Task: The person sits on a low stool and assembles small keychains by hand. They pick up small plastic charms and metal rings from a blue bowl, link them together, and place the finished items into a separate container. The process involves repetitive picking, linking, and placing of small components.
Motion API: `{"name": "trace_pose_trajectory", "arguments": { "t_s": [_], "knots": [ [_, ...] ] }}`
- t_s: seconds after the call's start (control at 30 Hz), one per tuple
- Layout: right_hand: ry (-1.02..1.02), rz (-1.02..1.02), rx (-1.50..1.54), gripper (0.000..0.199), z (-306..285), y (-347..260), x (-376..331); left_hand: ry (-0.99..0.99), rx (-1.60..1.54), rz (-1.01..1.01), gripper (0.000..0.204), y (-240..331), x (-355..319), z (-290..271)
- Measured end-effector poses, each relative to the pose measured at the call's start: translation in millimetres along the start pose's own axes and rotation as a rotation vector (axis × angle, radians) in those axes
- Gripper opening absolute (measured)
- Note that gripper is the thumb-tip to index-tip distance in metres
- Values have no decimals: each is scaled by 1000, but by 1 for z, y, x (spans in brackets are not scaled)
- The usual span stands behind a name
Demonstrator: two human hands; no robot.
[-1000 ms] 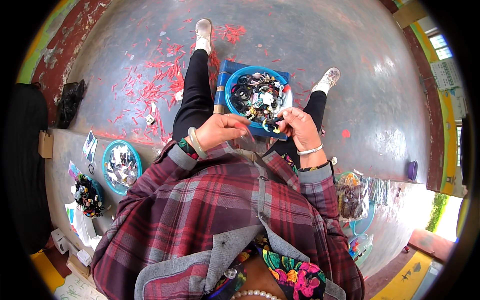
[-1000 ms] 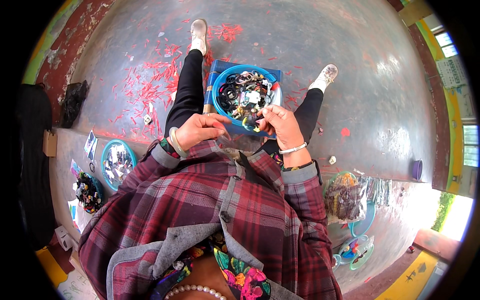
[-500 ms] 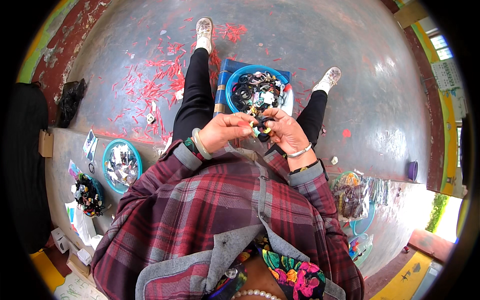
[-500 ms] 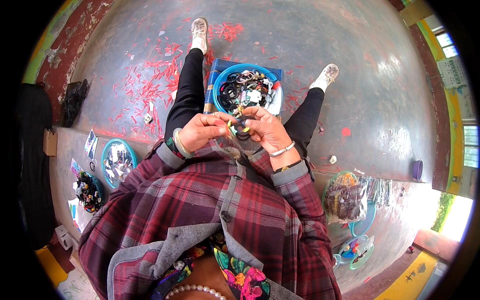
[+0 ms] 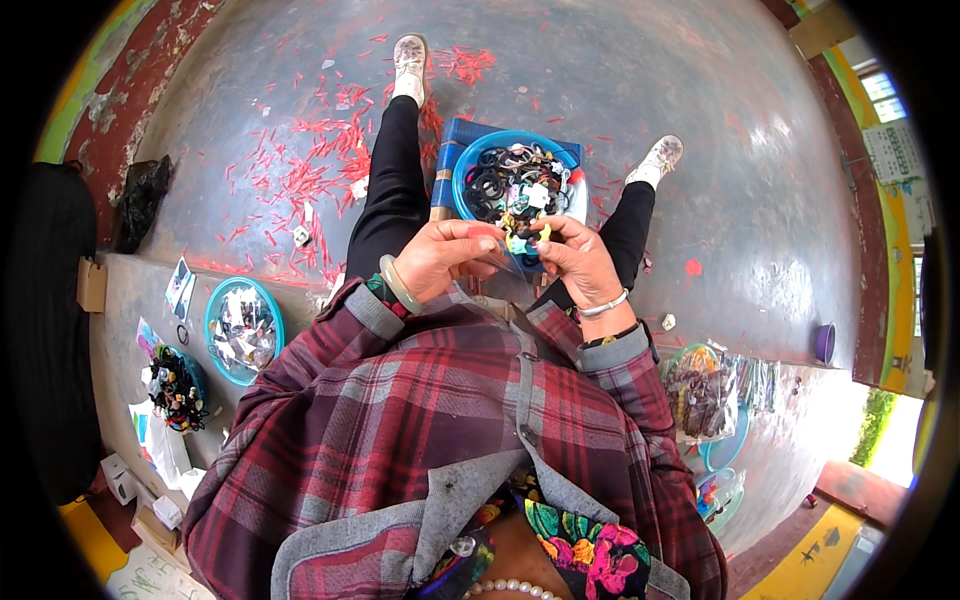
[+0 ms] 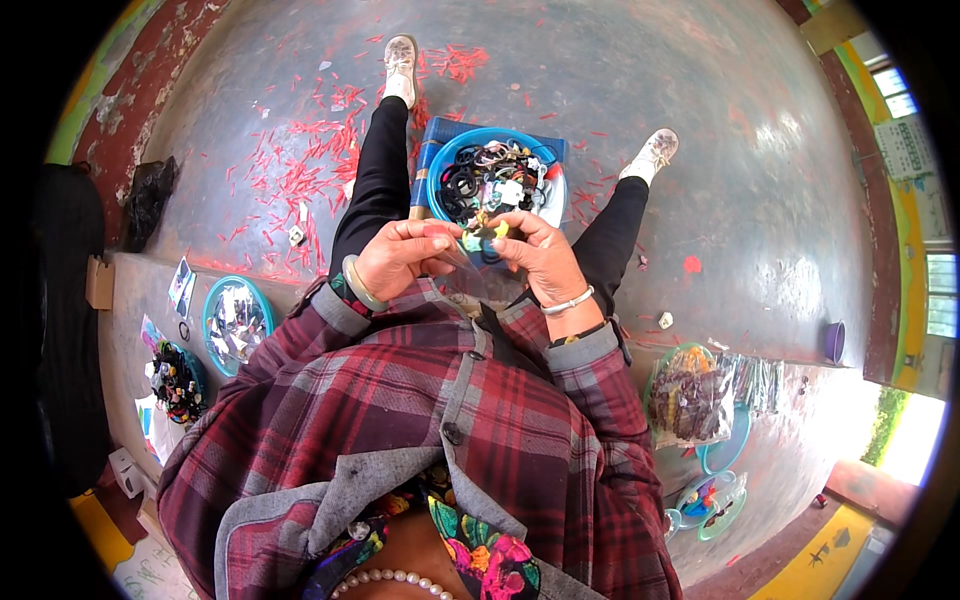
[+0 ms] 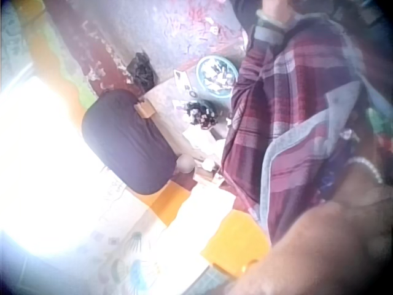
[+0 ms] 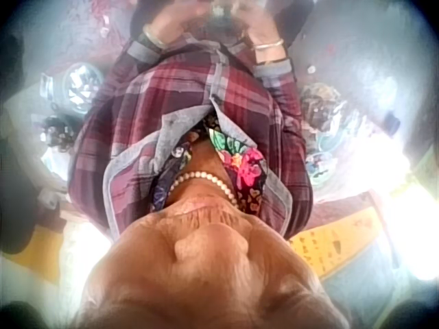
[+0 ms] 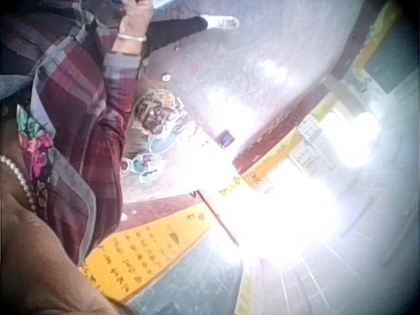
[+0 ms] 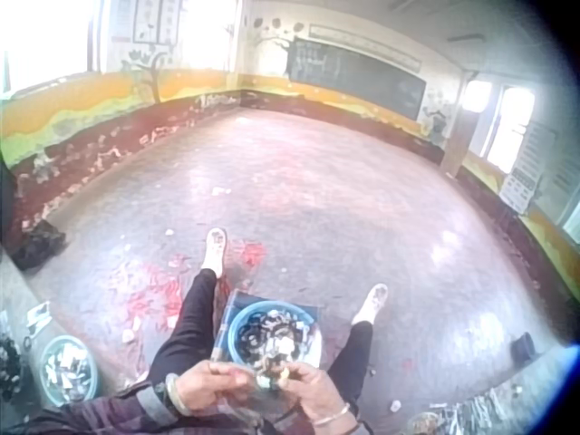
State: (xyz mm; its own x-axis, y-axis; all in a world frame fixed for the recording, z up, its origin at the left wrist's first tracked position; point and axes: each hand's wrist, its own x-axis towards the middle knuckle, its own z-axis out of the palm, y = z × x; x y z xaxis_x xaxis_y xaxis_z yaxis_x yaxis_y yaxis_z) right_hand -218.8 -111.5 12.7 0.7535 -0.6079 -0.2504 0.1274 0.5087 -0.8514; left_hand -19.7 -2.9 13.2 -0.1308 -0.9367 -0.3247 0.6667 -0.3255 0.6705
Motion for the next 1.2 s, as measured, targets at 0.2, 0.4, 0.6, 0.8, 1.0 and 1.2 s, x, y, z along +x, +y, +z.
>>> {"name": "trace_pose_trajectory", "arguments": {
  "t_s": [0.2,0.4,0.6,0.8,1.0,1.2],
  "knots": [
    [58,-145,62,26,-7,-14,-7,167,155,11,18,-2,5,-2],
    [88,-221,-341,22,22,-26,-15,262,464,31,16,-10,12,-8],
    [54,-496,-839,23,52,-18,-10,300,608,83,19,-11,12,6],
    [130,-445,-987,22,42,-13,-8,238,583,66,21,-13,11,1],
    [67,-359,-1111,20,37,-14,-6,224,633,-7,22,-13,11,1],
    [35,-357,-1086,20,30,-7,-3,215,538,-18,24,-16,12,1]
  ]
}}
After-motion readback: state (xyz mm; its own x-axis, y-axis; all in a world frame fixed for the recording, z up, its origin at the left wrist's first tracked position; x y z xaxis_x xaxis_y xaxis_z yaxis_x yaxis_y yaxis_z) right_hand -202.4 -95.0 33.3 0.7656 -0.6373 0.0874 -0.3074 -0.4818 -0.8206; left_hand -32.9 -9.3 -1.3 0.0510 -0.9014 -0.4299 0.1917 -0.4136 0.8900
